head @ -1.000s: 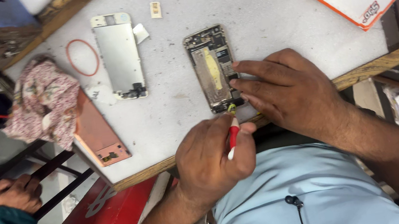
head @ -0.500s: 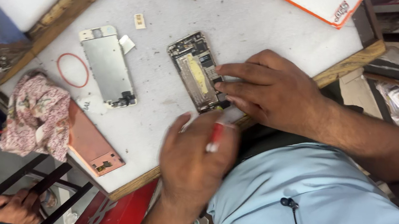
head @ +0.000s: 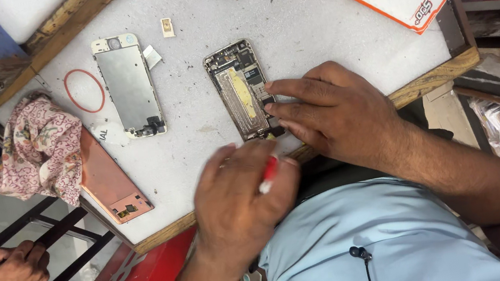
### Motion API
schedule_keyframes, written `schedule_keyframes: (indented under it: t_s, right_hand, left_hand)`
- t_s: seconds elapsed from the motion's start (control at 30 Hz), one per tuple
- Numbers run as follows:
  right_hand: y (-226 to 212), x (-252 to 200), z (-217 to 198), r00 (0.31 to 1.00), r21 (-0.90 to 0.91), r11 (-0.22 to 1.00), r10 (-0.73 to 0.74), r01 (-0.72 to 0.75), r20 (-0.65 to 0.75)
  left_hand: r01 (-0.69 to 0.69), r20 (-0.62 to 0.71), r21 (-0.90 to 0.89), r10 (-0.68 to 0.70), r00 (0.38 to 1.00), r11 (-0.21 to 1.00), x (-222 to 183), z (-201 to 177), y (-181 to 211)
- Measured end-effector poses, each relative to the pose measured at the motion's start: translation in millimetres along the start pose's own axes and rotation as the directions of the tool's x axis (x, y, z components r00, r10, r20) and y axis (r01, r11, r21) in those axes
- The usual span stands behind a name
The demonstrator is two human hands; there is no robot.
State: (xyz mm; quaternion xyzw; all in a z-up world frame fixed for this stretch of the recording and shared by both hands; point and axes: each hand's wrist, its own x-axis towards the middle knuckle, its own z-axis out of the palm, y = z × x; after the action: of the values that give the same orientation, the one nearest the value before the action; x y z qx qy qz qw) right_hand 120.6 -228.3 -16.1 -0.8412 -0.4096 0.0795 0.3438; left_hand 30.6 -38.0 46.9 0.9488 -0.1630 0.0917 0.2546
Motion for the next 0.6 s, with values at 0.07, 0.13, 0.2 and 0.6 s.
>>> schedule_keyframes:
  t_s: [0.07, 0.13, 0.2, 0.6]
  right_hand:
    - [-2, 0, 1, 1.0, -0.007, 1.0, -0.006, 0.006, 0.0]
    - [-1, 3, 0, 1.0, -0.032, 0.999, -0.01, 0.01, -0.001]
    - [1, 2, -1, 1.0, -0.002, 1.0, -0.01, 0.01, -0.014]
    - [-4, 1, -3, 1.0, 0.02, 1.0, -0.005, 0.005, -0.012]
  left_hand:
    - [0.13, -0.046, -0.034, -0.131, 0.99, 0.991, -1, -1, 1]
    - [0.11, -0.032, -0.082, -0.112, 0.993, 0.991, 3, -2, -3]
    - [-0.041, 0.055, -0.178, 0.051, 0.997, 0.983, 4, -4, -3]
    - [0.059, -0.202, -0.08, -0.075, 0.977, 0.995, -16, 5, -16]
